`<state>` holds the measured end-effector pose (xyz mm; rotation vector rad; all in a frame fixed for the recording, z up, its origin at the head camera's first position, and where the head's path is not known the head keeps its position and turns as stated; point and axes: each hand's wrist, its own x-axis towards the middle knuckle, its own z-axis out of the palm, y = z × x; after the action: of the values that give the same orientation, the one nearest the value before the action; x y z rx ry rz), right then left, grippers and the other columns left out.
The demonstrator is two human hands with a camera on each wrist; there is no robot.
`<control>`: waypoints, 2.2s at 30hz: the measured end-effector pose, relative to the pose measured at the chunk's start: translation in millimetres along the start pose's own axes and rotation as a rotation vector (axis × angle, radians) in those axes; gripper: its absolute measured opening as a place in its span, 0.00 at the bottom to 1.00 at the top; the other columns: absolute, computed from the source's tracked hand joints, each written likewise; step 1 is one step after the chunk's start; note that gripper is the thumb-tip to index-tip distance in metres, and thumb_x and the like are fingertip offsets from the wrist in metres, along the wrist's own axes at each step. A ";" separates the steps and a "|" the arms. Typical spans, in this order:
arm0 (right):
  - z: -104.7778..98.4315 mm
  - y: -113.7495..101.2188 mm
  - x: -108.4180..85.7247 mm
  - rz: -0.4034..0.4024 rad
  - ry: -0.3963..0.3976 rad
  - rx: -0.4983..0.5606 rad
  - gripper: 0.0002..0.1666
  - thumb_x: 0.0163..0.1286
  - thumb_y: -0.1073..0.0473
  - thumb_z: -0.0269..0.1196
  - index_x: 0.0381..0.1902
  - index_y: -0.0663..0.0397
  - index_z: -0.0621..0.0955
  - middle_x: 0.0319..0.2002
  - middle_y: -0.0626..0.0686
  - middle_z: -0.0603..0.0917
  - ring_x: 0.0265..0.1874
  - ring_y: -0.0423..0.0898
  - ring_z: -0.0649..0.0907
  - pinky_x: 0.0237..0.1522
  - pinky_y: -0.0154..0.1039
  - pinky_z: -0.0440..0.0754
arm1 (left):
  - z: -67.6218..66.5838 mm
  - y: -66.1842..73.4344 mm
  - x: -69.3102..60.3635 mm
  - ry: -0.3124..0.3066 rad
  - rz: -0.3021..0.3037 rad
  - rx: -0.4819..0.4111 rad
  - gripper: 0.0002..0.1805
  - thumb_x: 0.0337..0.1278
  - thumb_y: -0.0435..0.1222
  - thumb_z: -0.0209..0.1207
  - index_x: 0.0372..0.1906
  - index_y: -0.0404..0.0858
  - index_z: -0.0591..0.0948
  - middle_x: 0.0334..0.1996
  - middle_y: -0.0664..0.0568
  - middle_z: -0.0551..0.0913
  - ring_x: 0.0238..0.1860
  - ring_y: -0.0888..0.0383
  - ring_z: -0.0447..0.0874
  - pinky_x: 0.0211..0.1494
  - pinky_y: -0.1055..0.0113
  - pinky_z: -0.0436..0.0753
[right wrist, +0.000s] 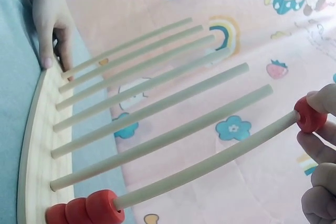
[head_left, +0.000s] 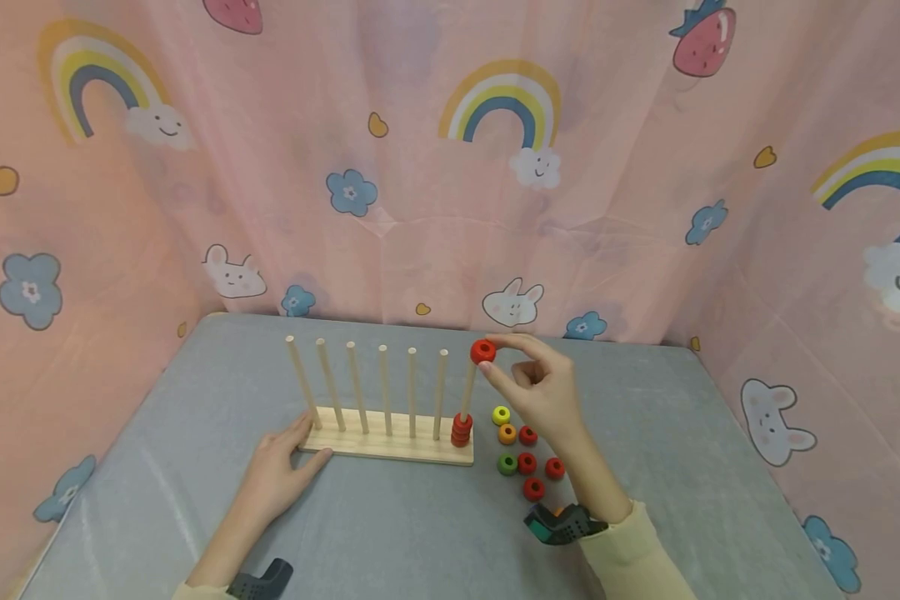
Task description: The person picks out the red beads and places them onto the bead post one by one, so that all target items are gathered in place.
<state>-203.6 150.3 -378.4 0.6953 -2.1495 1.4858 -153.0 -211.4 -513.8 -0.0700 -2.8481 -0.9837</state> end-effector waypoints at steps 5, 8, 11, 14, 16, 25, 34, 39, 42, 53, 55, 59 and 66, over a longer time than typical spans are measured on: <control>1.8 0.1 0.7 -0.002 -0.003 -0.001 0.20 0.66 0.70 0.74 0.55 0.57 0.89 0.40 0.54 0.85 0.09 0.39 0.59 0.12 0.33 0.57 | 0.1 -0.4 0.0 0.000 0.001 -0.003 0.39 0.71 0.46 0.68 0.77 0.30 0.70 0.77 0.37 0.70 0.66 0.31 0.74 0.65 0.32 0.76; 2.6 1.2 1.0 0.004 -0.008 0.009 0.20 0.65 0.71 0.75 0.55 0.57 0.89 0.40 0.55 0.85 0.09 0.39 0.58 0.12 0.33 0.56 | 0.2 -0.6 0.2 0.002 0.001 -0.003 0.39 0.70 0.46 0.68 0.77 0.30 0.70 0.76 0.37 0.70 0.66 0.31 0.74 0.65 0.32 0.76; 3.2 1.4 1.1 0.010 -0.011 0.018 0.20 0.65 0.71 0.75 0.55 0.57 0.89 0.40 0.56 0.85 0.09 0.39 0.58 0.12 0.33 0.56 | 0.1 -0.2 -0.1 0.002 0.001 -0.005 0.39 0.70 0.46 0.69 0.77 0.30 0.70 0.76 0.36 0.70 0.66 0.31 0.74 0.65 0.32 0.76; 4.2 0.9 1.5 0.013 -0.010 0.022 0.21 0.64 0.71 0.75 0.55 0.58 0.89 0.40 0.59 0.85 0.10 0.39 0.58 0.13 0.33 0.55 | -0.1 0.3 -0.3 0.006 0.005 -0.006 0.39 0.70 0.45 0.69 0.77 0.29 0.71 0.76 0.36 0.71 0.65 0.31 0.74 0.64 0.33 0.76; 4.9 0.5 1.9 0.014 -0.009 0.021 0.21 0.64 0.71 0.75 0.55 0.58 0.89 0.40 0.60 0.85 0.10 0.39 0.58 0.13 0.32 0.55 | -0.1 0.5 -0.2 0.008 0.007 -0.004 0.39 0.70 0.45 0.69 0.76 0.29 0.71 0.76 0.36 0.71 0.65 0.31 0.74 0.64 0.33 0.76; 6.6 3.7 1.1 0.012 -0.019 0.019 0.21 0.64 0.71 0.75 0.55 0.58 0.89 0.40 0.56 0.85 0.10 0.39 0.58 0.13 0.33 0.55 | 0.9 0.3 0.1 0.011 0.008 -0.003 0.39 0.70 0.44 0.69 0.76 0.29 0.71 0.76 0.36 0.71 0.65 0.31 0.75 0.64 0.33 0.76; 10.1 7.2 -3.6 0.044 -0.024 -0.016 0.20 0.65 0.69 0.76 0.55 0.58 0.88 0.39 0.56 0.85 0.10 0.38 0.60 0.13 0.32 0.57 | 0.1 1.1 -0.1 0.014 0.013 -0.001 0.39 0.70 0.45 0.69 0.76 0.29 0.71 0.76 0.36 0.71 0.63 0.31 0.75 0.63 0.34 0.77; 10.9 6.7 -5.2 0.055 -0.029 -0.010 0.20 0.65 0.69 0.75 0.55 0.58 0.88 0.40 0.57 0.85 0.10 0.38 0.59 0.13 0.32 0.57 | -0.9 2.2 -0.4 0.011 0.012 -0.001 0.38 0.70 0.44 0.69 0.76 0.29 0.71 0.76 0.36 0.71 0.64 0.31 0.75 0.63 0.33 0.77; 10.8 6.1 -6.0 0.061 -0.033 0.000 0.20 0.65 0.69 0.75 0.55 0.58 0.89 0.40 0.57 0.85 0.10 0.37 0.59 0.13 0.32 0.56 | -1.1 2.4 -0.4 0.012 0.014 -0.001 0.38 0.70 0.44 0.69 0.76 0.29 0.71 0.76 0.36 0.71 0.63 0.31 0.76 0.63 0.34 0.77; 10.8 7.8 -7.6 0.061 -0.034 0.017 0.20 0.65 0.69 0.75 0.55 0.56 0.89 0.33 0.52 0.81 0.10 0.36 0.57 0.13 0.32 0.55 | 0.4 0.9 0.0 0.010 0.013 0.002 0.38 0.70 0.45 0.69 0.76 0.28 0.71 0.76 0.35 0.71 0.65 0.30 0.75 0.64 0.33 0.76; 10.9 8.1 -7.8 0.060 -0.035 0.017 0.20 0.65 0.69 0.75 0.55 0.56 0.89 0.34 0.53 0.81 0.10 0.36 0.57 0.13 0.31 0.55 | 0.4 0.8 0.1 0.010 0.013 0.003 0.38 0.70 0.45 0.69 0.76 0.28 0.71 0.76 0.35 0.71 0.65 0.30 0.75 0.64 0.33 0.76; 11.0 8.4 -7.7 0.056 -0.036 0.018 0.20 0.66 0.69 0.75 0.55 0.56 0.89 0.38 0.55 0.84 0.10 0.35 0.58 0.13 0.31 0.55 | 0.2 1.0 -0.2 0.012 0.014 0.006 0.39 0.70 0.45 0.69 0.76 0.28 0.71 0.75 0.35 0.71 0.65 0.31 0.75 0.64 0.33 0.76; 10.8 9.2 -7.5 0.057 -0.035 0.025 0.20 0.66 0.69 0.75 0.55 0.56 0.89 0.27 0.52 0.73 0.10 0.36 0.57 0.12 0.32 0.55 | 0.6 -0.5 -0.1 0.012 0.014 0.001 0.39 0.70 0.46 0.69 0.76 0.29 0.71 0.76 0.36 0.71 0.65 0.31 0.75 0.64 0.33 0.77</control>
<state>-204.2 144.1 -393.1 0.6786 -2.1969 1.5434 -153.0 -211.4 -514.6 -0.0844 -2.8332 -0.9772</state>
